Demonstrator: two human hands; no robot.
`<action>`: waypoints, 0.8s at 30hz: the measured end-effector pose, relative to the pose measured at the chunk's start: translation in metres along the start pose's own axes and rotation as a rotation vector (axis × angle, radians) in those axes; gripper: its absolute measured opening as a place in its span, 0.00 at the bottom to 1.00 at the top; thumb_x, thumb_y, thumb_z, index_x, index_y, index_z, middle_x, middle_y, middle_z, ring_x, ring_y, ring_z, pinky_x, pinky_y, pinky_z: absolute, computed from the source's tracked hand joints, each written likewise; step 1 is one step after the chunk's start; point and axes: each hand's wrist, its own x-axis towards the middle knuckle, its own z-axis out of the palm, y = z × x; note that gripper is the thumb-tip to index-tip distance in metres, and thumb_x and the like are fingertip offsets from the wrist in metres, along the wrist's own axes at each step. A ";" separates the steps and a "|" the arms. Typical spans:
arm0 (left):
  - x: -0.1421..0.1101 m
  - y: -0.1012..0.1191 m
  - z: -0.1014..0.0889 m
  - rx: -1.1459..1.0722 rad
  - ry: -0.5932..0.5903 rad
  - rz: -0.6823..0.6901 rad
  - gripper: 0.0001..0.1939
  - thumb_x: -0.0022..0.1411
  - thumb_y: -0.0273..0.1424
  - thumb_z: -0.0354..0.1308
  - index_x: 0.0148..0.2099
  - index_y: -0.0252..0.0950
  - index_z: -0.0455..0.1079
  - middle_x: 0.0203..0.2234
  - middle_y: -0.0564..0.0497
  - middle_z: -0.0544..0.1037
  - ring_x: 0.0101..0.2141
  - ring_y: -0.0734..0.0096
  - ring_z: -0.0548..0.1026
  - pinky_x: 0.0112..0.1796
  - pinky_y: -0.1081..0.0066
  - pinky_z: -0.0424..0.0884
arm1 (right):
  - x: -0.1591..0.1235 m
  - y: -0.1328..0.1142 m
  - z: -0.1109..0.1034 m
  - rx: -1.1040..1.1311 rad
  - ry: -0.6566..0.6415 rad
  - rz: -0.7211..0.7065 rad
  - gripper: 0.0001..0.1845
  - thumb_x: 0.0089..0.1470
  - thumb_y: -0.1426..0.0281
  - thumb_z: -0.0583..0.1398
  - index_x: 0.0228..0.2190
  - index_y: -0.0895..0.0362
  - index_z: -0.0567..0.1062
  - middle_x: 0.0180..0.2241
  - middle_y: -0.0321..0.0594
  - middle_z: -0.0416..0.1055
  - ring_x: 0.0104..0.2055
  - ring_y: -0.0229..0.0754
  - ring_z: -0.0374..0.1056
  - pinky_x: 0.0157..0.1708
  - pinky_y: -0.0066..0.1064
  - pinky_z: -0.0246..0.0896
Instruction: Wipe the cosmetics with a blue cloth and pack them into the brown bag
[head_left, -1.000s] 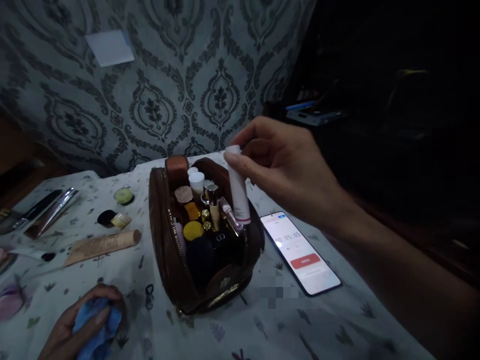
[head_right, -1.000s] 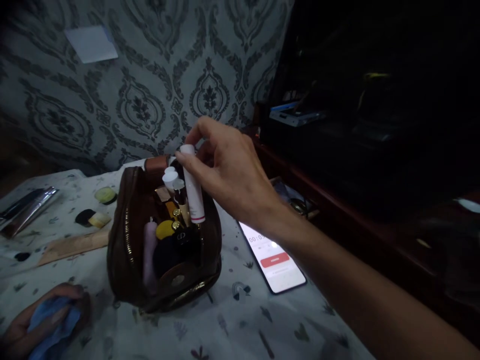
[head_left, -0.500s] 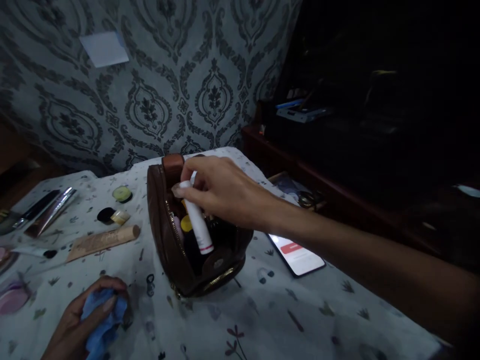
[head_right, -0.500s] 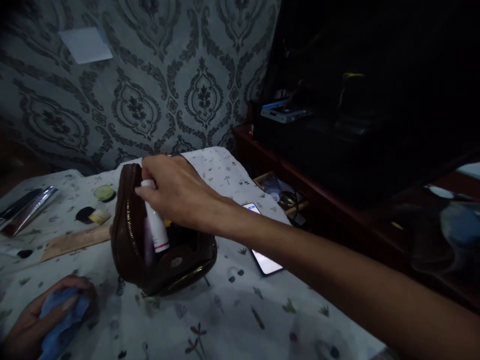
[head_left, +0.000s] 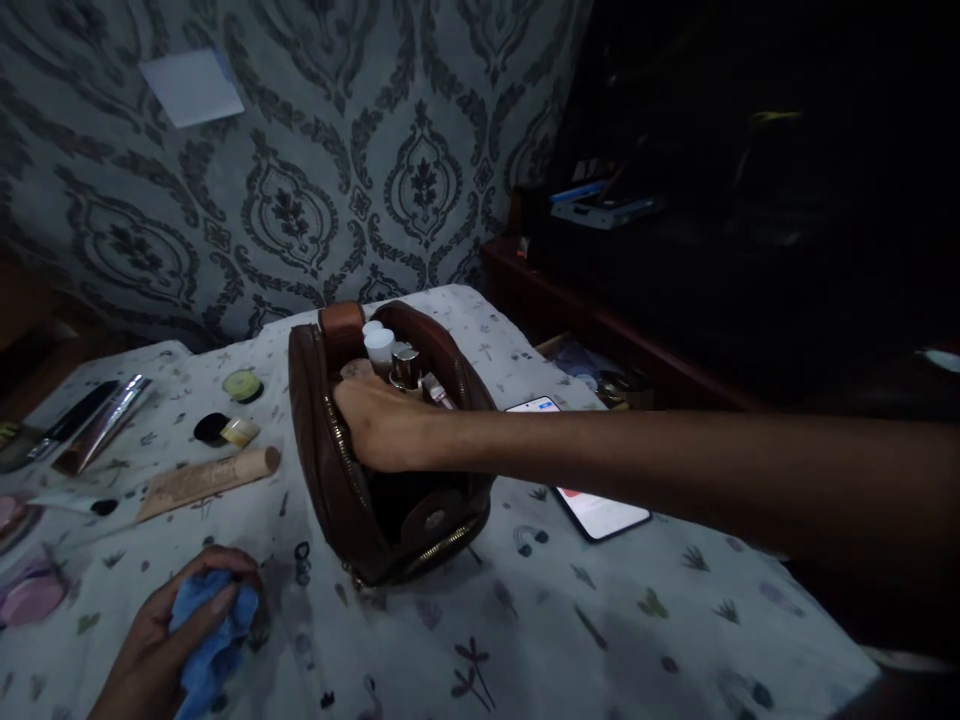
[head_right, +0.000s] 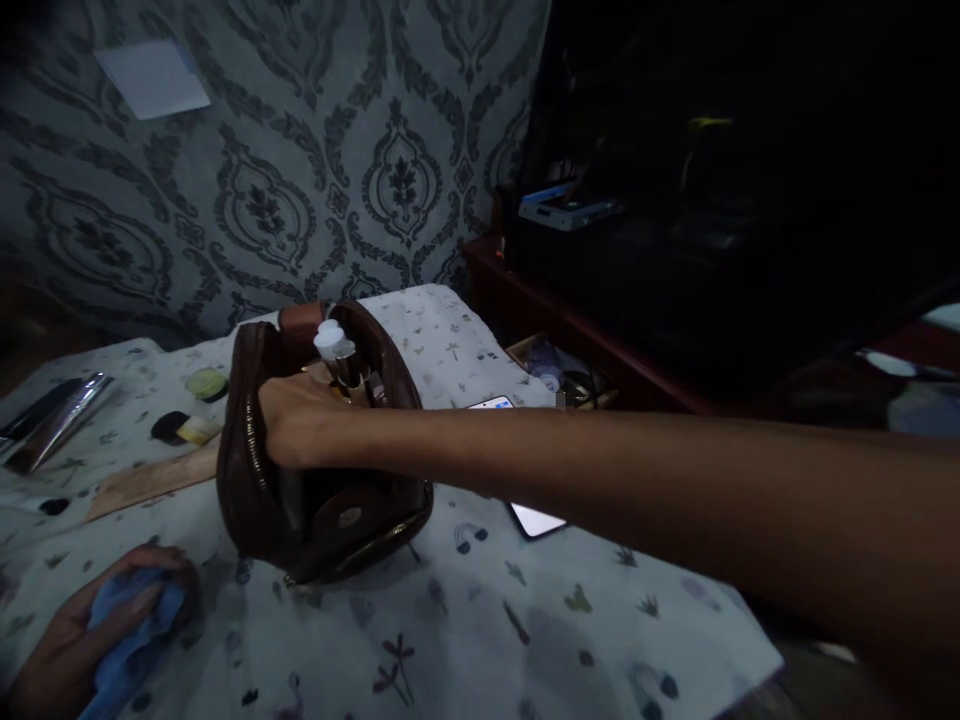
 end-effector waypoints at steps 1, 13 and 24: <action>0.000 0.000 -0.001 0.003 -0.008 0.000 0.27 0.36 0.52 0.73 0.31 0.37 0.73 0.26 0.50 0.77 0.25 0.66 0.72 0.25 0.73 0.71 | 0.001 -0.001 0.002 0.002 -0.037 -0.021 0.05 0.49 0.79 0.61 0.29 0.62 0.77 0.33 0.49 0.78 0.36 0.47 0.74 0.29 0.29 0.64; 0.002 -0.003 -0.002 -0.125 -0.103 -0.021 0.22 0.46 0.46 0.71 0.35 0.36 0.71 0.23 0.53 0.74 0.22 0.71 0.70 0.23 0.75 0.66 | 0.003 -0.003 0.004 -0.065 -0.126 -0.125 0.07 0.50 0.81 0.57 0.26 0.59 0.69 0.33 0.44 0.75 0.36 0.44 0.72 0.34 0.29 0.65; 0.087 0.058 -0.042 0.246 0.076 0.398 0.24 0.53 0.49 0.63 0.44 0.35 0.72 0.29 0.53 0.74 0.26 0.71 0.70 0.26 0.75 0.65 | -0.044 -0.007 -0.019 -0.148 0.184 -0.237 0.14 0.59 0.77 0.55 0.24 0.57 0.73 0.29 0.39 0.74 0.33 0.42 0.70 0.35 0.33 0.62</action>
